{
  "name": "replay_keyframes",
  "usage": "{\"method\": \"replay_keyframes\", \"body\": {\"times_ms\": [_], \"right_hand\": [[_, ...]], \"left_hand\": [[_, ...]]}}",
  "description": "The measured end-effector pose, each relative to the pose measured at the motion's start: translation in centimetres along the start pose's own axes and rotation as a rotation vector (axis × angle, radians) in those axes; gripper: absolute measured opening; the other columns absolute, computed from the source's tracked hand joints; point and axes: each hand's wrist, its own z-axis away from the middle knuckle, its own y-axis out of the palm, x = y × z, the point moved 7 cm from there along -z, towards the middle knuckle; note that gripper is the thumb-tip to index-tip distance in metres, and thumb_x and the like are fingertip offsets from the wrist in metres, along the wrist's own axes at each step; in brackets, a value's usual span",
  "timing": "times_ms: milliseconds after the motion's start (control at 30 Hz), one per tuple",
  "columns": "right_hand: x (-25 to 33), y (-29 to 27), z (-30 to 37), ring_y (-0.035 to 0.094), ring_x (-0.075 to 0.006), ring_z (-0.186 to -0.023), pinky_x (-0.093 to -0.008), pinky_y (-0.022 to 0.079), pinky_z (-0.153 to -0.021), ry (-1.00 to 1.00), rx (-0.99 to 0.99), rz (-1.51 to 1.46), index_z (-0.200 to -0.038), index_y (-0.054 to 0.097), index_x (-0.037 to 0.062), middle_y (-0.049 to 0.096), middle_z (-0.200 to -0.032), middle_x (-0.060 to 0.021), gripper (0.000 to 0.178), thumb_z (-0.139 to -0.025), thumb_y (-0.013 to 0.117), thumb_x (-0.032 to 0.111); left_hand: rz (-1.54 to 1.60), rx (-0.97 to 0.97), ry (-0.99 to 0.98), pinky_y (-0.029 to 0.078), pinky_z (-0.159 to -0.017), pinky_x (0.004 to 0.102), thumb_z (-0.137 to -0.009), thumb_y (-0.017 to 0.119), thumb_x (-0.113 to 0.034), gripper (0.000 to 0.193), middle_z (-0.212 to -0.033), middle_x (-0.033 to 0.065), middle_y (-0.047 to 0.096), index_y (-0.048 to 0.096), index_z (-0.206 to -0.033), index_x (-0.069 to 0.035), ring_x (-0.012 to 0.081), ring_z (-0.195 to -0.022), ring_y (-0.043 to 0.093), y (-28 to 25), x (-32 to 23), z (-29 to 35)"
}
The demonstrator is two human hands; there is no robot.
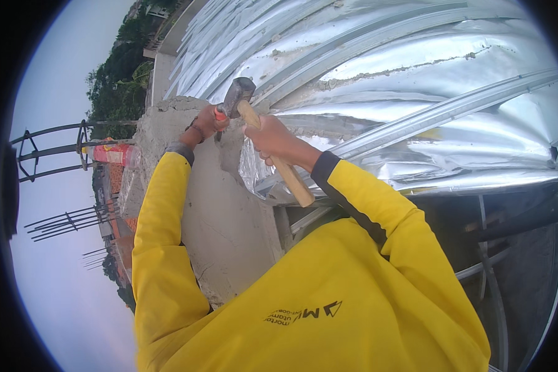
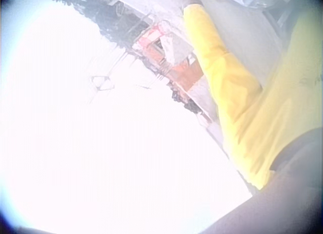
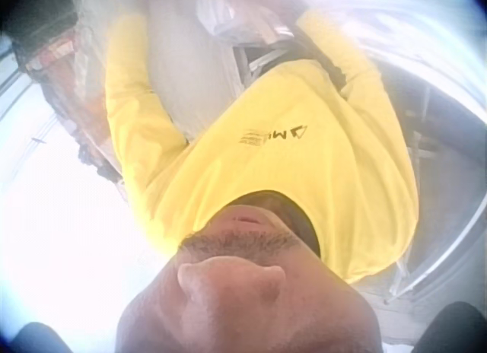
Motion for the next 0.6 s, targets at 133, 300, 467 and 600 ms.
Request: {"method": "replay_keyframes", "body": {"times_ms": [133,300,467,600], "right_hand": [[3.9,-0.7,3.2,0.046,-0.0086,-0.040,-0.0253,0.040,-0.035,-0.232,-0.040,-0.106,-0.096,0.051,0.0017,0.046,-0.062,-0.0003,0.029,-0.097,0.058,0.030],[15.7,-2.3,6.2,0.046,-0.0057,-0.042,-0.0237,0.039,-0.038,-0.900,-0.268,-0.306,-0.091,0.050,0.0029,0.050,-0.059,0.0001,0.026,-0.098,0.061,0.026],[8.1,-0.1,-0.2,0.044,-0.0089,-0.041,-0.0260,0.038,-0.036,-0.647,-0.237,0.066,-0.090,0.049,0.0023,0.046,-0.059,0.0000,0.029,-0.098,0.058,0.029],[3.3,1.3,-1.1,0.045,-0.0084,-0.040,-0.0258,0.039,-0.035,-0.192,0.130,0.332,-0.102,0.051,-0.0016,0.047,-0.060,-0.0006,0.034,-0.097,0.058,0.032]], "left_hand": [[0.215,0.026,0.059,0.047,-0.056,0.0288,-0.080,0.072,-0.024,0.020,-0.068,-0.0014,0.059,0.062,-0.080,-0.007,0.0111,-0.060,0.055,-0.5,0.4,-0.4],[0.113,-0.062,0.109,0.040,-0.052,0.0282,-0.079,0.071,-0.015,0.018,-0.065,-0.0043,0.053,0.055,-0.072,-0.009,0.0098,-0.057,0.048,-0.5,-1.5,0.1],[0.099,0.025,0.011,0.048,-0.058,0.0313,-0.077,0.078,-0.030,0.029,-0.068,0.0023,0.061,0.066,-0.081,-0.004,0.0124,-0.061,0.058,-0.2,0.8,-1.9],[-0.114,-0.244,-0.050,0.050,-0.060,0.0331,-0.076,0.080,-0.034,0.038,-0.069,0.0041,0.063,0.067,-0.087,0.000,0.0135,-0.064,0.062,-1.2,6.9,-0.4]]}}
